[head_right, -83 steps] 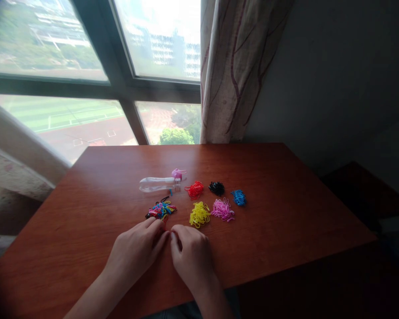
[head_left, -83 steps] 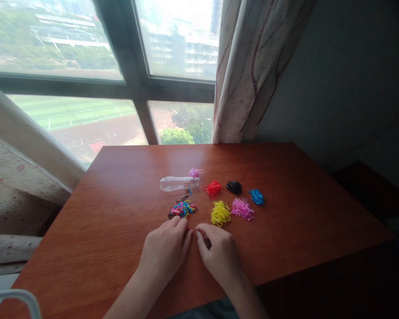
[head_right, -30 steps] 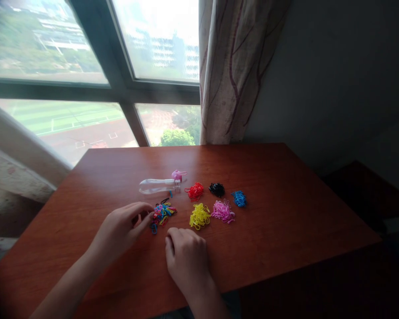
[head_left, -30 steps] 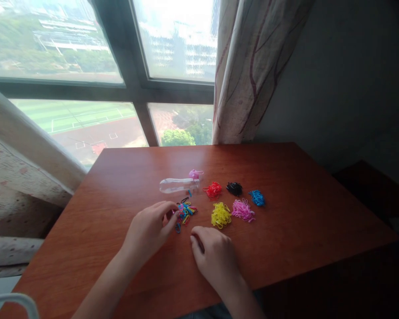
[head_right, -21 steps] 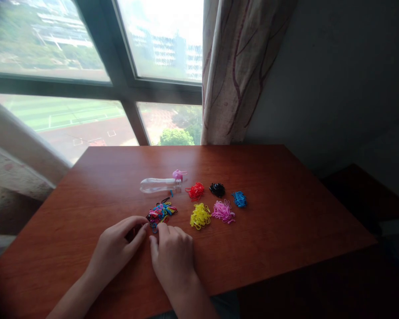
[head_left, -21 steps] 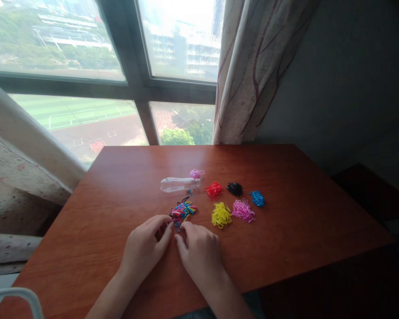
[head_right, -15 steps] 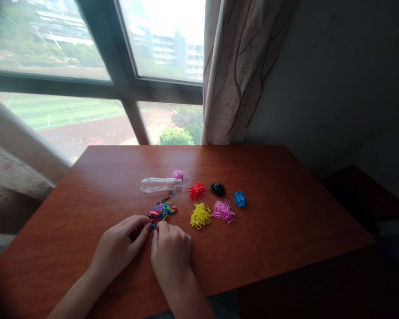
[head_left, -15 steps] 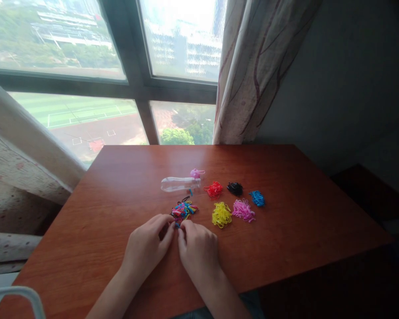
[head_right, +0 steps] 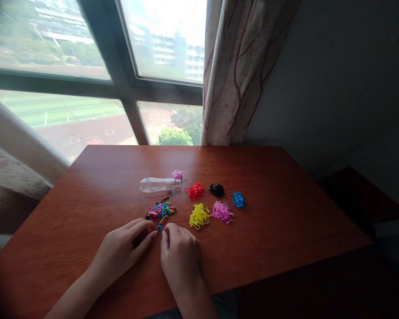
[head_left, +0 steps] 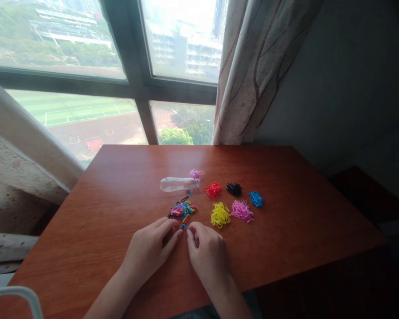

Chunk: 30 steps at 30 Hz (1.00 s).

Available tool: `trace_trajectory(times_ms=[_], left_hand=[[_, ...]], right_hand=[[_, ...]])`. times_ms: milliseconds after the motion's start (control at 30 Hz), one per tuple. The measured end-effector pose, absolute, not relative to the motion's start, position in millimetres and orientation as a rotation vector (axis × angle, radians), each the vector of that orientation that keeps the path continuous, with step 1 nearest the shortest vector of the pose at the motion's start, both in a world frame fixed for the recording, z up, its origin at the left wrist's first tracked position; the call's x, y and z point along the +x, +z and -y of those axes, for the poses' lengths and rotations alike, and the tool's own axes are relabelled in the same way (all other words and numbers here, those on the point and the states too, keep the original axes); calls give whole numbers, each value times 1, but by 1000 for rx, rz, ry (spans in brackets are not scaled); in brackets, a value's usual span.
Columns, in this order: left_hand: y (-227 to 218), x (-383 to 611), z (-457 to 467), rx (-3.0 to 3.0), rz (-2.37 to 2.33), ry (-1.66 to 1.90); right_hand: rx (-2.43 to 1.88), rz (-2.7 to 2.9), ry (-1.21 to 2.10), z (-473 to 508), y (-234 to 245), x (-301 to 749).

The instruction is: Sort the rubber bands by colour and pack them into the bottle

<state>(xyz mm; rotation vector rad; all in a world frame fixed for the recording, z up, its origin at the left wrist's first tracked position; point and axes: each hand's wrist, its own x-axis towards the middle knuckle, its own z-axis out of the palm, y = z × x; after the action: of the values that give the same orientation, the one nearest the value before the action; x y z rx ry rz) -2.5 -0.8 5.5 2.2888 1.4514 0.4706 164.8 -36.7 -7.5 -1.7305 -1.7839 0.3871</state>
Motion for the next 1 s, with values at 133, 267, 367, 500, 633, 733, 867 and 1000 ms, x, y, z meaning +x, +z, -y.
trace_trajectory(times_ms=[133, 267, 367, 500, 633, 733, 867, 1000], left_hand=[[3, 0, 0, 2311, -1438, 418], [0, 1, 0, 2330, -1414, 432], [-1, 0, 0, 2334, -1407, 458], [-2, -2, 1, 2307, -1388, 515], [-1, -4, 1, 2257, -1361, 577], [1, -4, 0, 2253, -1372, 576], [2, -5, -1, 2262, -1451, 571], [1, -5, -1, 2311, -1519, 555]], right_hand=[[-1725, 1765, 379, 37, -10, 165], [-1731, 1774, 358, 38, -12, 164], [-1728, 1773, 348, 39, -12, 164], [-1722, 1744, 356, 38, -11, 165], [-1730, 1687, 372, 38, -10, 165], [-1730, 1645, 375, 39, -9, 166], [-1712, 1597, 336, 43, -3, 181], [-1790, 1482, 153, 36, 4, 232]])
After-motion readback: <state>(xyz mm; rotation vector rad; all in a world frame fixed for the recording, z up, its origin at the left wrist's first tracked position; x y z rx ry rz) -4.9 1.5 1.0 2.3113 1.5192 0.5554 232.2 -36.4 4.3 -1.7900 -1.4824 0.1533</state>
